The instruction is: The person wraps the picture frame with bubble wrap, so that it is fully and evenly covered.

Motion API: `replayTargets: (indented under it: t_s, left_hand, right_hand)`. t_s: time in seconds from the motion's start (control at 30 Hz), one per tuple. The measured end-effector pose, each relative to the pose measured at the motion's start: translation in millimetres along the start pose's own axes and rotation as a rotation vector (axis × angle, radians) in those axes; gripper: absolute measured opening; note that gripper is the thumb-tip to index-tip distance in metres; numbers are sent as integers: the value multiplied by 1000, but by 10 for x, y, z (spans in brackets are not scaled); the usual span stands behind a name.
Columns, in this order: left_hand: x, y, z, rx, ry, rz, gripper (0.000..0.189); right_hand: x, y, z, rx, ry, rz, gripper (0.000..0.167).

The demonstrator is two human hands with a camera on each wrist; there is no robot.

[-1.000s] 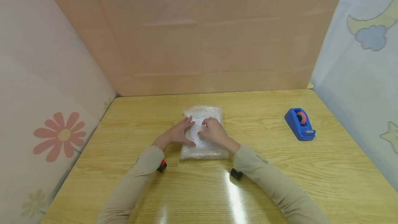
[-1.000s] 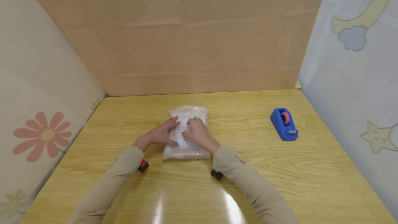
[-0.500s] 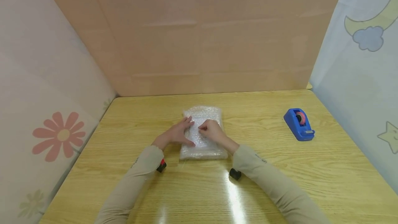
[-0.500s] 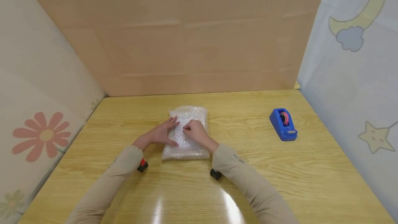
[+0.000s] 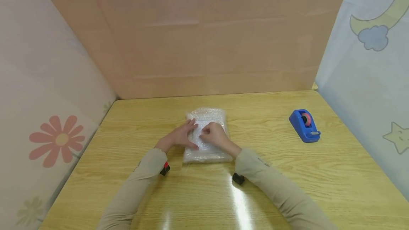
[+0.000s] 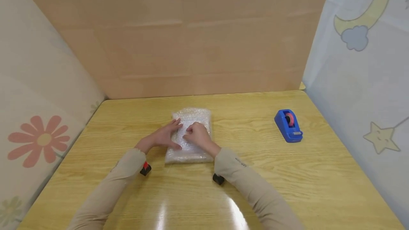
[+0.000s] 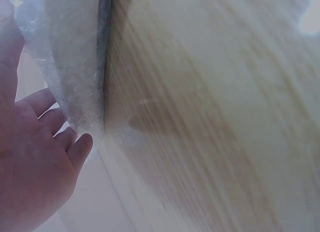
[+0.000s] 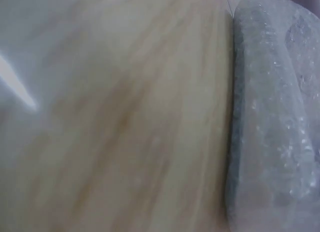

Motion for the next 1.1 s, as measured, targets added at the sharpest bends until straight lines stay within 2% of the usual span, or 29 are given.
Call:
replayTargets:
  t_s: [0.17, 0.53, 0.67, 0.73, 0.8, 0.9, 0.93, 1.0, 1.1]
  left_hand:
    - [-1, -16, 21, 3, -14, 2, 99]
    - [-4, -13, 38, 19, -24, 1, 98]
    - [-2, -21, 21, -4, -25, 2, 98]
    - [2, -29, 15, -9, -22, -3, 98]
    - [5, -35, 8, -8, -20, -12, 98]
    - [-9, -41, -4, 29, -20, -31, 100]
    - [-19, -44, -11, 36, -20, -37, 101]
    - [-34, -51, -19, 52, -21, -46, 102]
    - [-50, -61, -15, 40, -21, -40, 104]
  right_hand:
    - [-3, 29, 10, -9, 35, -3, 31]
    - [-17, 79, -10, 4, 47, -10, 39]
    - [-15, 61, -1, 24, 25, 42, 48]
    - [-35, 48, -15, 77, 0, 97, 55]
    - [-82, 5, -36, 182, -18, 133, 60]
    - [-194, -143, -85, 291, -48, 113, 55]
    - [-235, -209, -96, 286, -62, 98, 53]
    - [-330, -324, -126, 203, -76, 98, 54]
    - [-451, -376, -165, 54, -91, 191, 63]
Point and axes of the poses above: each hand's wrist, its own x-axis towards the middle knuckle, its own y-axis out of the palm, z = x × y, the point moved 8 cm from there along x, towards the middle knuckle, and after that the axes turned 15 degrees about -y, right-handed, at the moved point
